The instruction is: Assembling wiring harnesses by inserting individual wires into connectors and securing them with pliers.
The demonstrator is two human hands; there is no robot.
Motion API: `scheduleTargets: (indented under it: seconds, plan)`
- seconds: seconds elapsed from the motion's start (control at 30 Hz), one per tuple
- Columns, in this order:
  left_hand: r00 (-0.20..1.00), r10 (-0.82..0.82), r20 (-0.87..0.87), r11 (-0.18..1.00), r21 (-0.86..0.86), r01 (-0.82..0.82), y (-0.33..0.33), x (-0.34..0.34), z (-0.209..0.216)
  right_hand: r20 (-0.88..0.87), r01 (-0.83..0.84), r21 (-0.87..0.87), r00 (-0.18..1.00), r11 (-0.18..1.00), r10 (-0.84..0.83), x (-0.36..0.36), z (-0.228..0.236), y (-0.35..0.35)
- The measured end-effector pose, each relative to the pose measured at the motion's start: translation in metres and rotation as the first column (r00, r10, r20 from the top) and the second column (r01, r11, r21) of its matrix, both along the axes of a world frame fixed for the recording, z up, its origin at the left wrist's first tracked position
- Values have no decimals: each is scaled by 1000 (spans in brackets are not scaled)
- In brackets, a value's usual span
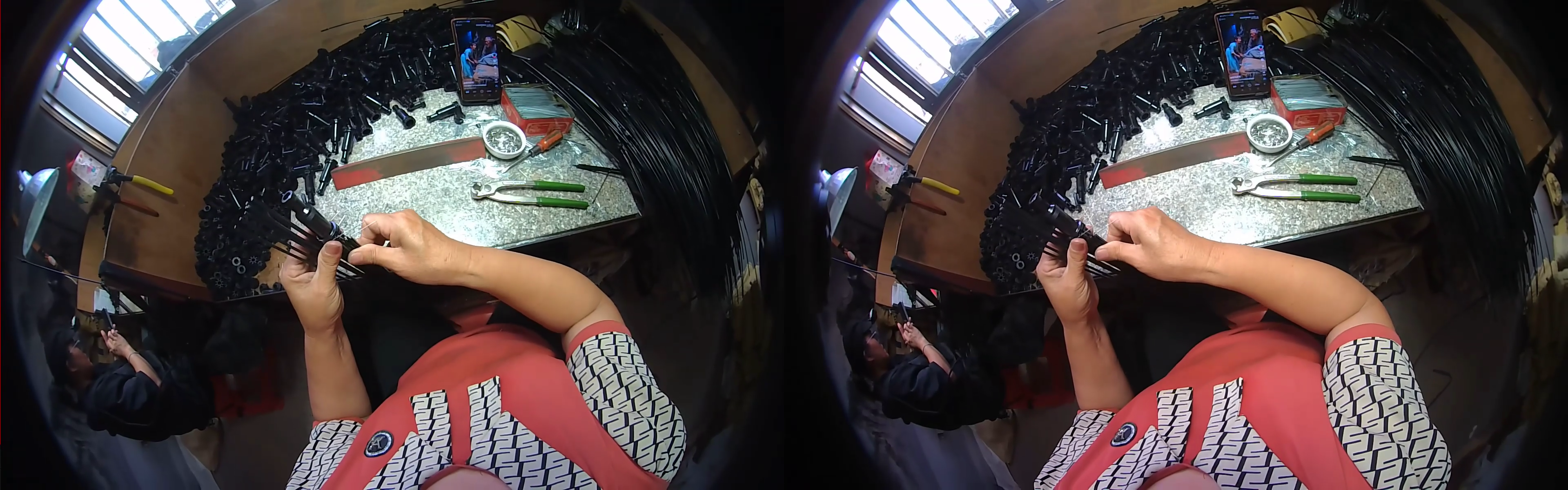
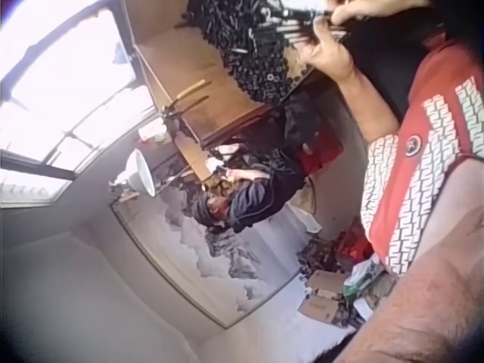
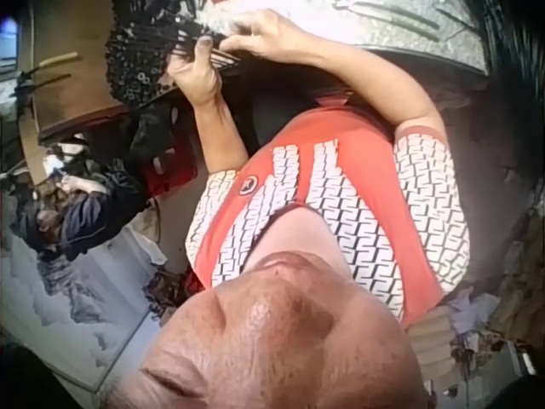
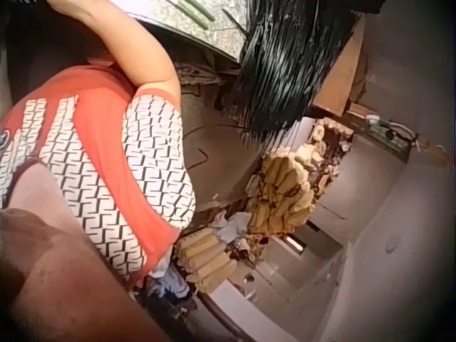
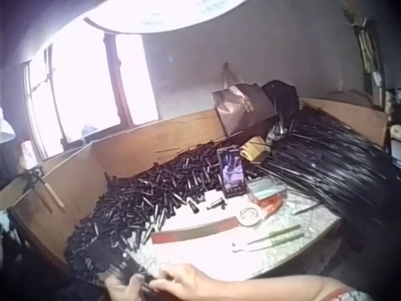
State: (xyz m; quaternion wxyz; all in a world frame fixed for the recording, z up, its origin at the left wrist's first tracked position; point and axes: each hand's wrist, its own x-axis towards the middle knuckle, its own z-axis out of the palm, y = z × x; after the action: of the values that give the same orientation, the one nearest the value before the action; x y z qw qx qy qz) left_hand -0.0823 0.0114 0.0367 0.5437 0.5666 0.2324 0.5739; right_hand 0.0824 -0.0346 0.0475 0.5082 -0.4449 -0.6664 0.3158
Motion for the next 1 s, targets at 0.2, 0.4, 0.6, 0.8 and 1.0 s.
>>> scheduleTargets:
  seconds: [0.2,0.4,0.6,0.8,1.0]
  plan:
    - [1000,-18,20,1000,6,18,-1,2,0,-88,-69,-215,995,974,52,3,7,-3]
    - [993,-93,72,995,-24,95,0,-9,-5,-143,-133,-276,985,952,96,2,3,4]
    - [968,-217,127,974,-44,224,3,-15,-5,-280,-285,-413,943,865,177,8,10,7]
    - [917,-391,78,920,-7,393,15,-23,-7,-381,-381,-414,897,827,223,9,6,8]
    - [995,38,89,999,35,-42,-12,17,-7,-107,15,-346,993,938,-55,-8,-5,15]
